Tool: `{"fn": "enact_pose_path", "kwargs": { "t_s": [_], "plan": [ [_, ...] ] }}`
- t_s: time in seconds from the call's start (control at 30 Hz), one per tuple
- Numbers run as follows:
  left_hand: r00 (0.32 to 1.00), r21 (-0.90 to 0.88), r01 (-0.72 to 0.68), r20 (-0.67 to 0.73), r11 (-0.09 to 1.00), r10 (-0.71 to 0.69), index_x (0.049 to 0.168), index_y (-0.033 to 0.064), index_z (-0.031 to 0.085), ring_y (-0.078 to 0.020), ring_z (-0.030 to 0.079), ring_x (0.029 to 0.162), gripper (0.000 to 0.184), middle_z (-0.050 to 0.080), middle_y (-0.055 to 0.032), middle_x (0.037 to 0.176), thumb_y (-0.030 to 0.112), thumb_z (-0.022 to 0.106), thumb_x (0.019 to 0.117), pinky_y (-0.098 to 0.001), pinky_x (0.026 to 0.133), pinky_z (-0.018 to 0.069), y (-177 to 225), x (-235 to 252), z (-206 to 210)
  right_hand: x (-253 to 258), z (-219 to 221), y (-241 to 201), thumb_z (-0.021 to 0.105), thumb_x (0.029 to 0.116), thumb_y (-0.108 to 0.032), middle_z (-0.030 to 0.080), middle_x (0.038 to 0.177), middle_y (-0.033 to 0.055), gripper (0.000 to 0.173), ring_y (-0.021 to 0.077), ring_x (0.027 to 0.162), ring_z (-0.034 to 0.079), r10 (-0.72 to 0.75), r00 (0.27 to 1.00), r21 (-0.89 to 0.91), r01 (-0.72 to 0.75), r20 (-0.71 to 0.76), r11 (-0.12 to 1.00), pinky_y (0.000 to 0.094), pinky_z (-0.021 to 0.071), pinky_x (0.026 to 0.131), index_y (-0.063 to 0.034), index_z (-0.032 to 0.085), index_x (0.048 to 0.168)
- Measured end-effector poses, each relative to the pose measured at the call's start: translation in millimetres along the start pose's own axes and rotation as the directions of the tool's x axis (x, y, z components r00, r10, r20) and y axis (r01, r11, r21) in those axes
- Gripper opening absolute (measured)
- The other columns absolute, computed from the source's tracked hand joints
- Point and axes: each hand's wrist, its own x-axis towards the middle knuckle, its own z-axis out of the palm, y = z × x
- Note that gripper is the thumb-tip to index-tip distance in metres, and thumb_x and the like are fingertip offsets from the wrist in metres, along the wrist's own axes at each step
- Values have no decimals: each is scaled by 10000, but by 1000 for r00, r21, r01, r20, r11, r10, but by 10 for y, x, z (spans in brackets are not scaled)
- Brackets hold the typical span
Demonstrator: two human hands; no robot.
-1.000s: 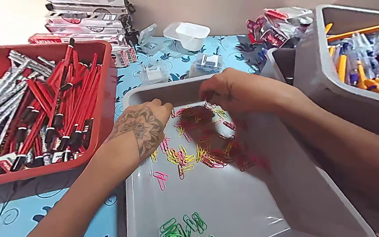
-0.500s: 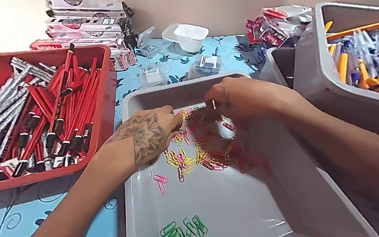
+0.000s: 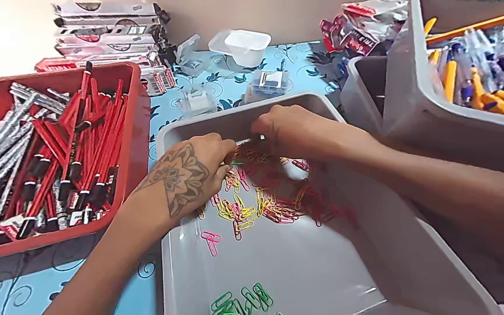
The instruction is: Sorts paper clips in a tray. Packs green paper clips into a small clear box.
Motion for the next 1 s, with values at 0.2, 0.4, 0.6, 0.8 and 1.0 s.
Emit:
{"fn": "enact_pose_path", "kwargs": {
  "t_s": [0.2, 0.4, 0.6, 0.8, 1.0],
  "plan": [
    [999, 6, 52, -17, 999, -52, 926, 75, 678, -258, 609, 657, 36, 589, -72, 770, 94, 647, 919, -441, 545, 454, 48, -16, -26, -91, -32, 148, 628, 972, -182, 563, 719, 49, 175, 216, 696, 583, -141, 984, 35, 145, -110, 989, 432, 443, 604, -61, 638, 846],
    [997, 45, 76, 8, 996, -76, 916, 85, 673, -266, 627, 675, 5, 604, -70, 769, 84, 670, 913, -455, 552, 464, 44, -18, -10, -201, -140, 151, 660, 959, -49, 594, 689, 19, 50, 119, 586, 556, -170, 976, 150, 150, 134, 977, 315, 459, 527, -53, 709, 970],
    [997, 62, 79, 18, 995, -80, 913, 81, 671, -277, 627, 653, 19, 604, -78, 747, 69, 682, 902, -457, 534, 454, 66, -16, -23, -155, -124, 148, 571, 989, -53, 653, 773, 12, 230, 99, 656, 556, -249, 968, 151, 242, 34, 959, 313, 449, 601, -98, 754, 1121],
    [987, 79, 136, 74, 988, -142, 914, 86, 687, -297, 649, 687, 28, 626, -88, 763, 78, 713, 906, -485, 554, 474, 110, 1, -60, -165, -119, 173, 570, 994, -65, 612, 690, -5, 200, 68, 611, 542, -238, 970, 181, 224, 56, 958, 278, 414, 553, -58, 737, 884],
    [987, 94, 134, 76, 986, -142, 894, 106, 676, -278, 647, 698, 20, 621, -65, 758, 114, 683, 911, -482, 556, 466, 45, 8, -12, -168, -141, 232, 552, 1003, -108, 583, 693, 10, 201, 128, 640, 561, -176, 983, 96, 180, -50, 979, 354, 440, 564, -72, 710, 884]
  ]
}}
